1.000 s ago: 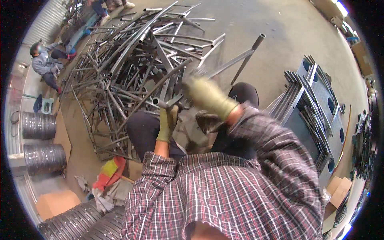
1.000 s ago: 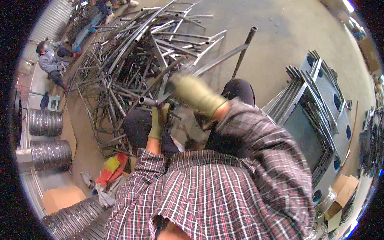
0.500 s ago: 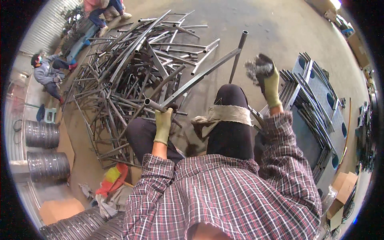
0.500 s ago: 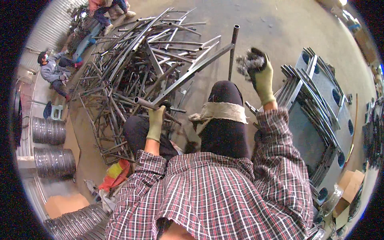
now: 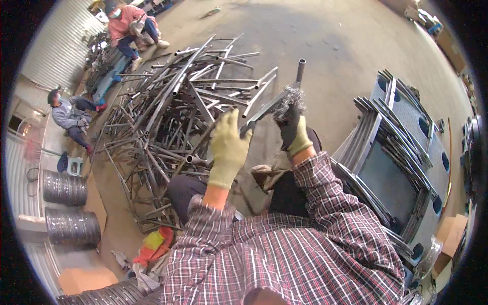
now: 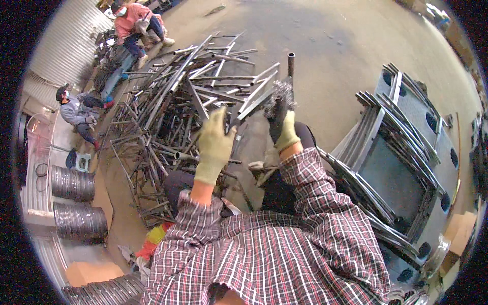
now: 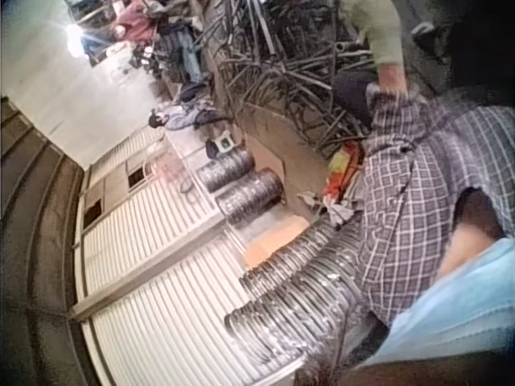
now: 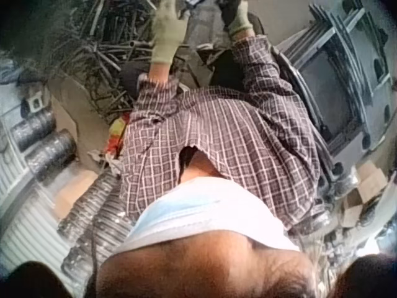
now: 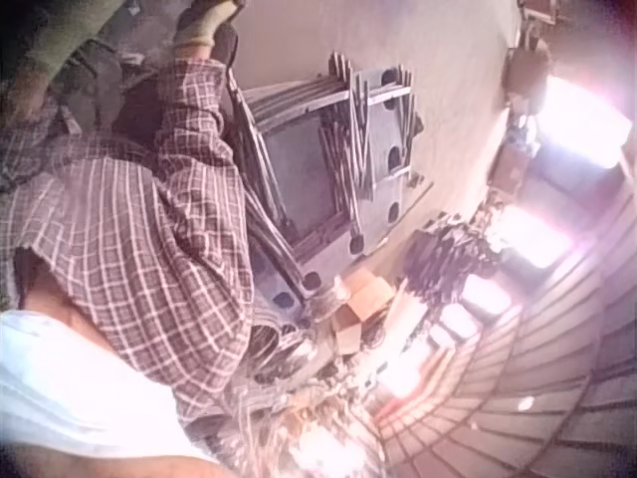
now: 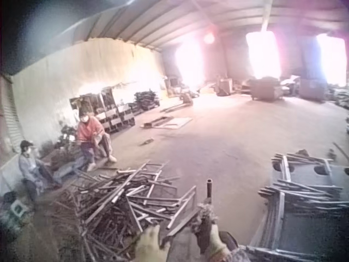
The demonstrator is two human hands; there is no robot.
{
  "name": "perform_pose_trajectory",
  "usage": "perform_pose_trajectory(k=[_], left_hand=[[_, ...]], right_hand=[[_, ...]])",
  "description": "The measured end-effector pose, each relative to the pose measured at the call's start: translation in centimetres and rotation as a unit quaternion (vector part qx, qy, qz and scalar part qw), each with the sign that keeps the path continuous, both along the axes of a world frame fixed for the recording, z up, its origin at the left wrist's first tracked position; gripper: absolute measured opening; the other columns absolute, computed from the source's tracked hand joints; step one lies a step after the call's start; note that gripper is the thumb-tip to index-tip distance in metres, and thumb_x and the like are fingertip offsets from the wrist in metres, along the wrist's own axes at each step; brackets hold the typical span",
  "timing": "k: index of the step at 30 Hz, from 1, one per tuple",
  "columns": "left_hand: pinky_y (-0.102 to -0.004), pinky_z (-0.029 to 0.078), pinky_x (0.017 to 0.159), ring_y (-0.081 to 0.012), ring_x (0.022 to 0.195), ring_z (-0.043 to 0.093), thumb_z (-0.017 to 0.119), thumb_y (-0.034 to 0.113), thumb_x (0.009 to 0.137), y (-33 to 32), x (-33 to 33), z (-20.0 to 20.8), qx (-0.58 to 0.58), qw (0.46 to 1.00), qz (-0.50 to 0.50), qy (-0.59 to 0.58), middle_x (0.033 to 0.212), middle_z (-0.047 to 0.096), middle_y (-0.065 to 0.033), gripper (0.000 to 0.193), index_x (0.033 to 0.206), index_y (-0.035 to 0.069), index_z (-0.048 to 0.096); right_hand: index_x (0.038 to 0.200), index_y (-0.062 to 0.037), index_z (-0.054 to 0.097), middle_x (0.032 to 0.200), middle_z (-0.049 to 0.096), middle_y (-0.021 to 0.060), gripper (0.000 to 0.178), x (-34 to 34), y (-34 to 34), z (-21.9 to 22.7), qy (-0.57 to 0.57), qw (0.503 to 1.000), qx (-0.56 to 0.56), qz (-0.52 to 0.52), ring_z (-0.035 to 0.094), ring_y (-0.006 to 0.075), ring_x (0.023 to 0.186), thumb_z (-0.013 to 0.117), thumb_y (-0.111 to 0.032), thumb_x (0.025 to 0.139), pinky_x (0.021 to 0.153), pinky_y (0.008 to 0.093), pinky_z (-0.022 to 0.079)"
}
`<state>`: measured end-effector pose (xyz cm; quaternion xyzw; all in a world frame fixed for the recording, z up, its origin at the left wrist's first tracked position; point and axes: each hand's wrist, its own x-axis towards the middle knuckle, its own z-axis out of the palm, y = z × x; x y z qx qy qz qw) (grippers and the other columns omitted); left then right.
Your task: Wiping and cleaning various metal pipe segments and T-joints using a cloth and steel wool while sitting on the floor.
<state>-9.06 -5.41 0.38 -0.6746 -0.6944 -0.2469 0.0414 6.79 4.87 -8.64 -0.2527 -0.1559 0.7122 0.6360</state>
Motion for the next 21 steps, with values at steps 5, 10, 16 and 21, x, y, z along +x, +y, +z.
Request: perform_pose_trajectory(k=[5,10,16,21], left_hand=[[-0.0448,0.053,0.054,-0.0311,0.062,0.069,0.056,0.022,0.086,0.3,-2.0,-3.0,-0.062,0.994,0.027,0.083,0.069,0.067,-0.0137,0.015,0.084,0.009,0.062],[-0.0429,0.052,0.05,-0.0298,0.057,0.067,0.052,0.019,0.088,-1.9,-0.8,-4.2,-0.007,0.999,0.03,0.029,0.064,0.065,-0.0115,0.015,0.08,0.011,0.061],[-0.0449,0.054,0.058,-0.0329,0.066,0.068,0.063,0.018,0.081,-2.2,0.4,-2.5,-0.039,0.998,-0.009,-0.044,0.072,0.067,-0.0138,0.013,0.087,0.006,0.061],[-0.0461,0.053,0.061,-0.034,0.069,0.068,0.065,0.024,0.083,-5.5,-1.0,0.3,-0.094,0.991,0.011,-0.09,0.073,0.067,-0.015,0.019,0.088,0.006,0.06]], right_hand=[[0.101,-0.0133,0.062,0.083,0.056,-0.0021,0.028,-2.6,1.8,1.2,0.034,0.993,-0.05,0.101,0.052,0.0145,0.073,0.055,-0.04,0.098,0.068,0.0302,0.049],[0.141,-0.0141,0.038,0.103,0.062,0.0078,0.043,-1.2,2.2,2.2,0.0,0.999,0.005,0.047,0.061,0.028,0.099,0.047,-0.03,0.102,0.1,0.0451,0.046],[0.139,-0.0101,0.043,0.129,0.056,0.0038,0.041,0.8,1.1,-7.0,-0.186,0.949,0.21,0.143,0.048,0.0233,0.123,0.039,-0.033,0.105,0.113,0.0434,0.031],[0.133,-0.0173,0.049,0.116,0.06,0.002,0.033,3.2,4.6,-1.1,-0.096,0.923,0.347,0.133,0.057,0.0229,0.11,0.048,-0.029,0.101,0.104,0.0457,0.043]])
